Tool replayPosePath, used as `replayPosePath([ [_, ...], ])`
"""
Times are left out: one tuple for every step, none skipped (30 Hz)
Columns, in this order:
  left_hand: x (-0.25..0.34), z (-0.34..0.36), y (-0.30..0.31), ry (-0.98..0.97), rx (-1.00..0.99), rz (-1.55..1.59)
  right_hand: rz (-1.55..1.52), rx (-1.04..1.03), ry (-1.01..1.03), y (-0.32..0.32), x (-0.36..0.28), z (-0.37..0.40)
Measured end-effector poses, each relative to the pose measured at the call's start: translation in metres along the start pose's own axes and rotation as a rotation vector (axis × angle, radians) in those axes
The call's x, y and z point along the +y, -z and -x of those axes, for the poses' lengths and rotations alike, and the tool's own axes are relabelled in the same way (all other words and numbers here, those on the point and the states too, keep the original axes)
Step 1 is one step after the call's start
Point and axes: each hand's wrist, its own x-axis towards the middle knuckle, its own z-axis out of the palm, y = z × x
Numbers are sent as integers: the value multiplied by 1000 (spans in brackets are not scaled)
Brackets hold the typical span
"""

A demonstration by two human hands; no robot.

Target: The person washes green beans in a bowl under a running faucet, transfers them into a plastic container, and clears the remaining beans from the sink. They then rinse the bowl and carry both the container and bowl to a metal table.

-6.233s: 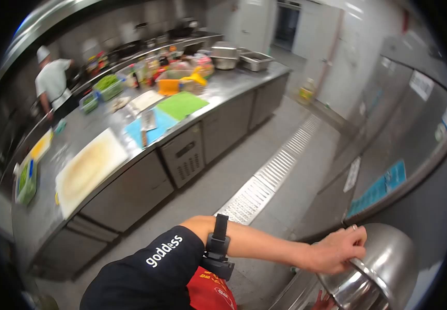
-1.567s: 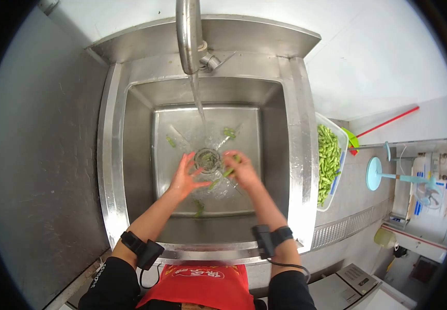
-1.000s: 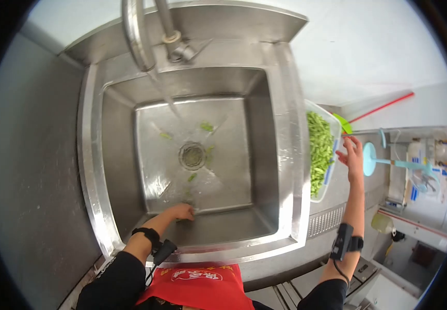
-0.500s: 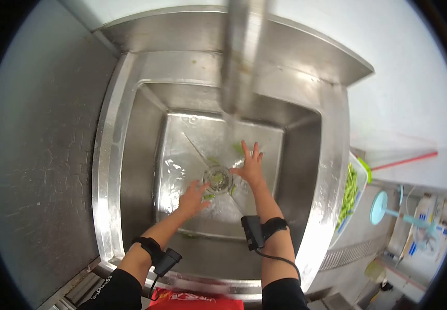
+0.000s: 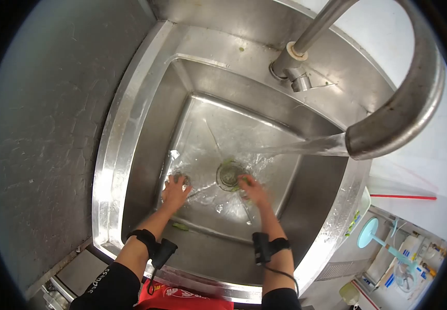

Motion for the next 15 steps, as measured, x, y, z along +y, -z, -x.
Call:
replayPosePath([
  [-9, 0, -4, 76, -179, -11, 32, -80, 22, -17, 0, 3],
  [-13, -1, -9, 53, -300, -69, 60, -160, 40, -34, 5, 6],
  [-17, 2, -15, 29, -428, -132, 193, -229, 33, -50, 13, 6],
  [-21, 4, -21, 8, -557, -195, 328, -299, 25, -62, 20, 5],
  [-23, 3, -25, -78, -699, -177, 369, -284, 236, -68, 27, 2],
  [-26, 3, -29, -165, -843, -159, 406, -265, 445, -75, 33, 0],
  [-28, 4, -33, -252, -986, -138, 444, -242, 654, -78, 40, -2],
  [-33, 3, -45, -295, -993, -168, 503, -43, 776, -77, 31, -5],
  [-40, 5, -61, -338, -1001, -197, 560, 159, 891, -73, 14, -7],
  [-44, 8, -70, -380, -1007, -226, 584, 295, 802, -67, -14, -2],
  [-42, 14, -68, -344, -979, -270, 606, 430, 715, -61, -37, 0],
  [-38, 18, -61, -305, -946, -316, 744, 436, 666, -54, -38, -13],
  [-36, 18, -54, -264, -914, -363, 877, 441, 612, -45, -34, -29],
  [-40, 17, -51, -276, -915, -363, 1010, 442, 551, -41, -33, -37],
  [-44, 18, -50, -288, -922, -360, 1067, 401, 497, -39, -27, -41],
])
